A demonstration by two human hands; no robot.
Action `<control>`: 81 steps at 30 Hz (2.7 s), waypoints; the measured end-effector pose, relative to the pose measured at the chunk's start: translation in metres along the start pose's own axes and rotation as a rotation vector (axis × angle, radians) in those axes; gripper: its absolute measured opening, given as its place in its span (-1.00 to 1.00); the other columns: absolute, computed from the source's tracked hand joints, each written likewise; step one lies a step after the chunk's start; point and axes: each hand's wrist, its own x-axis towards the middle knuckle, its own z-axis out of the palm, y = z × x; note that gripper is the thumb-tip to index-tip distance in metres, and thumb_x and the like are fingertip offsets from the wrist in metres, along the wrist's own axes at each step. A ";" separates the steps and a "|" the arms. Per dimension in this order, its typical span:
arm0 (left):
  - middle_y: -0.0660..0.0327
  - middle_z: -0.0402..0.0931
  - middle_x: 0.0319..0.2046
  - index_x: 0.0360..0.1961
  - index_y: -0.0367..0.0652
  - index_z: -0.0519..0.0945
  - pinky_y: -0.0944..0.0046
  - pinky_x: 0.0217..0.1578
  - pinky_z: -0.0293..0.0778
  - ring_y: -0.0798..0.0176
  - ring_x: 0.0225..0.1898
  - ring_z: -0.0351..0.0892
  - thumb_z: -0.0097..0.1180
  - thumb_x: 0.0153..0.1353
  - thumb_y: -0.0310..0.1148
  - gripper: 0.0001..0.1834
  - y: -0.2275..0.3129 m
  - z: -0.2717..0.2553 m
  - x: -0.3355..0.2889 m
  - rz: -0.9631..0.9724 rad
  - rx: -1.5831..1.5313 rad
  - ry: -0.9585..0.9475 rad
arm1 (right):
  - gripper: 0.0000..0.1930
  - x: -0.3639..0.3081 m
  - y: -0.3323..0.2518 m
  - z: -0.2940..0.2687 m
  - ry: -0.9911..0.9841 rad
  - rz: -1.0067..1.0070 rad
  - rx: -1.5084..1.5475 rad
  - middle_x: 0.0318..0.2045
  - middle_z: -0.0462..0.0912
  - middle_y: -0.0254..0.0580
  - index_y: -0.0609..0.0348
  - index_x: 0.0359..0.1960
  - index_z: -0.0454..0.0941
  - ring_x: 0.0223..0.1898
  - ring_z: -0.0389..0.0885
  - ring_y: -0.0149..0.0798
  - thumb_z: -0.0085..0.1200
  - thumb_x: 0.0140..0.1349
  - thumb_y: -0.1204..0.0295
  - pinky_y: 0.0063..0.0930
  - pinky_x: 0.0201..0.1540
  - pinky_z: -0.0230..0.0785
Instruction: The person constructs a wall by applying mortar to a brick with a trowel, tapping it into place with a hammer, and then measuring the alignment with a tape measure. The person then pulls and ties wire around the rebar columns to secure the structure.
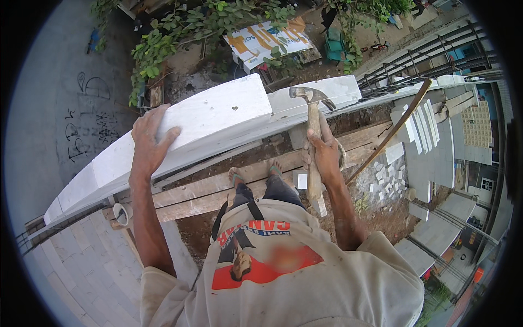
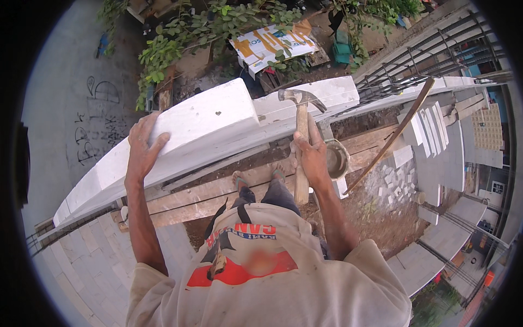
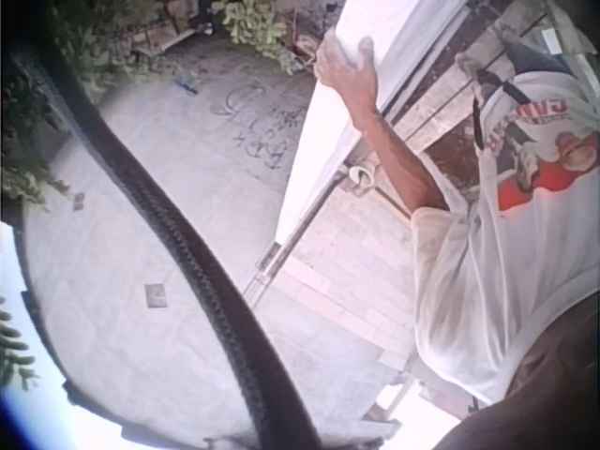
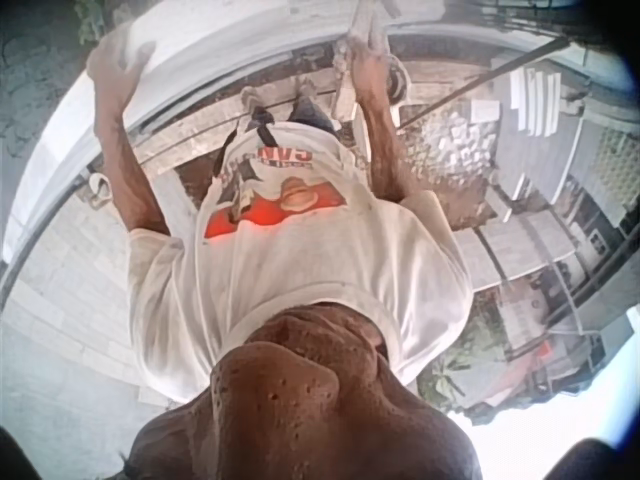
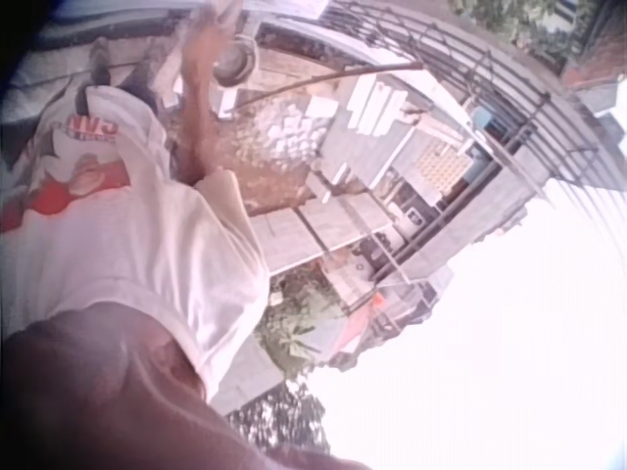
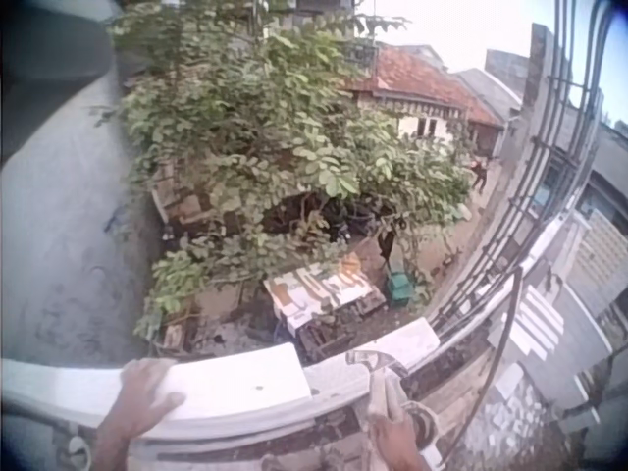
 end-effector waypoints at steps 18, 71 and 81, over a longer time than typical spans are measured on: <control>0.02 0.42 0.34 0.42 0.04 0.45 -0.06 0.50 -0.05 -0.10 0.41 0.24 0.17 0.37 -0.06 -0.37 -0.024 0.001 -0.013 0.041 -0.069 0.004 | -0.18 -0.096 -0.058 0.009 -0.503 -0.505 -0.835 0.40 0.40 0.32 0.21 0.57 0.13 0.30 0.59 0.11 0.26 0.29 0.54 -0.28 0.25 0.47; -0.30 0.17 0.48 0.50 -0.55 0.12 -0.11 0.55 -0.07 -0.24 0.54 0.11 0.11 0.31 0.33 0.16 -0.163 -0.050 -0.146 -0.755 0.331 0.322 | -0.30 -0.067 -0.153 0.288 -0.716 -0.993 -0.817 0.31 0.52 0.28 0.13 0.57 0.16 0.24 0.58 -0.05 0.13 0.44 0.38 -0.30 0.31 0.32; -0.29 0.17 0.49 0.49 -0.55 0.14 -0.09 0.55 -0.06 -0.22 0.54 0.14 0.11 0.28 0.37 0.17 -0.165 -0.048 -0.148 -0.773 0.306 0.346 | -0.46 -0.039 -0.140 0.293 -0.791 -1.154 -1.403 -0.16 0.59 0.19 -0.06 0.35 0.47 -0.17 0.65 0.23 0.19 0.31 0.45 0.05 -0.07 0.51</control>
